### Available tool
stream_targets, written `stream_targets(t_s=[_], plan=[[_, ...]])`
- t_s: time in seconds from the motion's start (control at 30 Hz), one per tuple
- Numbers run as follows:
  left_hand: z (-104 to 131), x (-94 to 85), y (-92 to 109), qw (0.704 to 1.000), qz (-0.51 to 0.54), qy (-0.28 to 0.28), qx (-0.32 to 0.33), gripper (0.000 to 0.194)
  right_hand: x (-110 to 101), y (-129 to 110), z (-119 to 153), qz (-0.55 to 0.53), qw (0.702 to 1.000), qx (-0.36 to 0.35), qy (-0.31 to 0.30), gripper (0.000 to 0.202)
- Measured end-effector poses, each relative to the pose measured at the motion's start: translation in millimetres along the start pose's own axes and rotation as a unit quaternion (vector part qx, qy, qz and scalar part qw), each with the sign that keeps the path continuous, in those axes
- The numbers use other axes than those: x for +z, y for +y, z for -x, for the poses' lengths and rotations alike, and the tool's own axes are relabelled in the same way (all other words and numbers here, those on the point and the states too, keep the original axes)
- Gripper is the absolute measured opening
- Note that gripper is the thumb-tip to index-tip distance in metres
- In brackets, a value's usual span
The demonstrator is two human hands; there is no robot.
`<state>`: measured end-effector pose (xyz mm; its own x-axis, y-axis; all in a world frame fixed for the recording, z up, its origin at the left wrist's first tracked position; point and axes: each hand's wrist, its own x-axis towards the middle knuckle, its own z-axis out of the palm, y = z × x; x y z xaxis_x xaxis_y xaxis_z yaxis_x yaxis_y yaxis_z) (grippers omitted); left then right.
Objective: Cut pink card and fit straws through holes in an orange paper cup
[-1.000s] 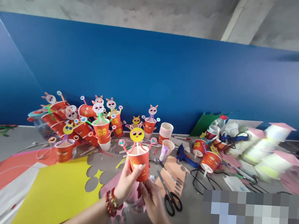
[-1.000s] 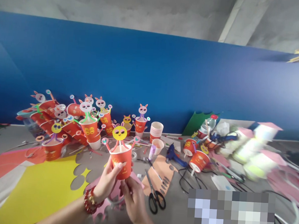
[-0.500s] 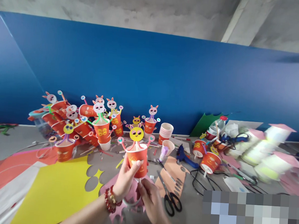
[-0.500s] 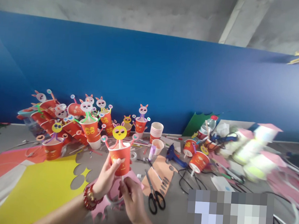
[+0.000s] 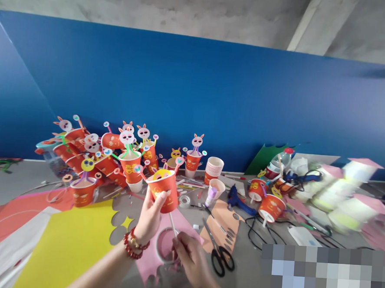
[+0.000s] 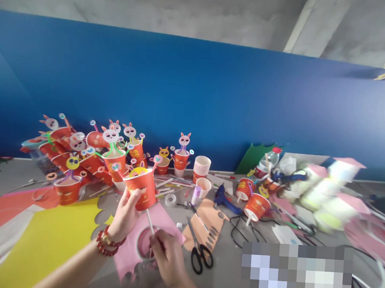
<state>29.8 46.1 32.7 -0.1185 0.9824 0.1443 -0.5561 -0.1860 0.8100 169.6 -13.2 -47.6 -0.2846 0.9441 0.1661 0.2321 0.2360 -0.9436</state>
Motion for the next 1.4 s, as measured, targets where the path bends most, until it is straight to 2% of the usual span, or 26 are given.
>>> stream_targets(t_s=[0.33,0.43,0.53,0.7,0.77,0.9,1.0,1.07,1.17,1.27,1.33,1.4], plan=[[28.7,8.3,-29.1,0.995,-0.037,-0.058,-0.068,0.062,-5.1,-0.4,-3.0,-0.004,0.997,-0.038,0.064,0.042],[30.8,7.4,-31.2,0.995,-0.044,-0.059,-0.073,0.06,-5.8,-0.8,-3.4,-0.015,0.997,-0.038,0.062,0.039],[31.3,4.5,-32.7,0.993,-0.038,-0.084,-0.077,0.052,-6.6,-2.9,-3.3,-0.029,0.997,-0.035,0.057,0.036],[30.1,0.5,-37.0,0.991,0.022,-0.101,-0.09,0.046,-7.8,-2.9,0.5,-0.065,0.995,-0.062,0.052,0.03],[28.7,-0.6,-38.4,0.987,0.046,-0.115,-0.107,0.046,-8.3,0.1,1.7,-0.091,0.99,-0.072,0.086,0.027],[27.1,-2.8,-42.6,0.978,0.075,-0.147,-0.129,0.051,-12.3,5.0,-1.1,-0.13,0.97,-0.074,0.192,0.025],[28.2,-4.7,-47.8,0.987,0.053,-0.106,-0.109,0.045,-18.3,0.3,-7.1,-0.143,0.964,-0.082,0.211,0.028],[29.1,-5.6,-50.1,0.992,0.012,-0.094,-0.081,0.042,-22.9,-7.1,-11.2,-0.162,0.968,-0.079,0.173,0.034],[28.9,-7.1,-50.3,0.99,-0.058,-0.122,-0.035,0.049,-30.6,-20.9,-17.0,-0.176,0.978,-0.043,0.099,0.042],[25.9,-9.4,-48.7,0.988,-0.075,-0.133,-0.014,0.054,-40.7,-32.9,-23.9,-0.128,0.99,-0.033,0.056,0.039],[22.9,-11.1,-46.8,0.989,-0.068,-0.128,-0.02,0.058,-48.8,-39.6,-29.5,-0.078,0.993,-0.056,0.074,0.033],[19.9,-11.9,-43.2,0.99,-0.076,-0.119,-0.017,0.06,-56.8,-47.2,-35.4,-0.016,0.982,-0.098,0.163,0.027]])
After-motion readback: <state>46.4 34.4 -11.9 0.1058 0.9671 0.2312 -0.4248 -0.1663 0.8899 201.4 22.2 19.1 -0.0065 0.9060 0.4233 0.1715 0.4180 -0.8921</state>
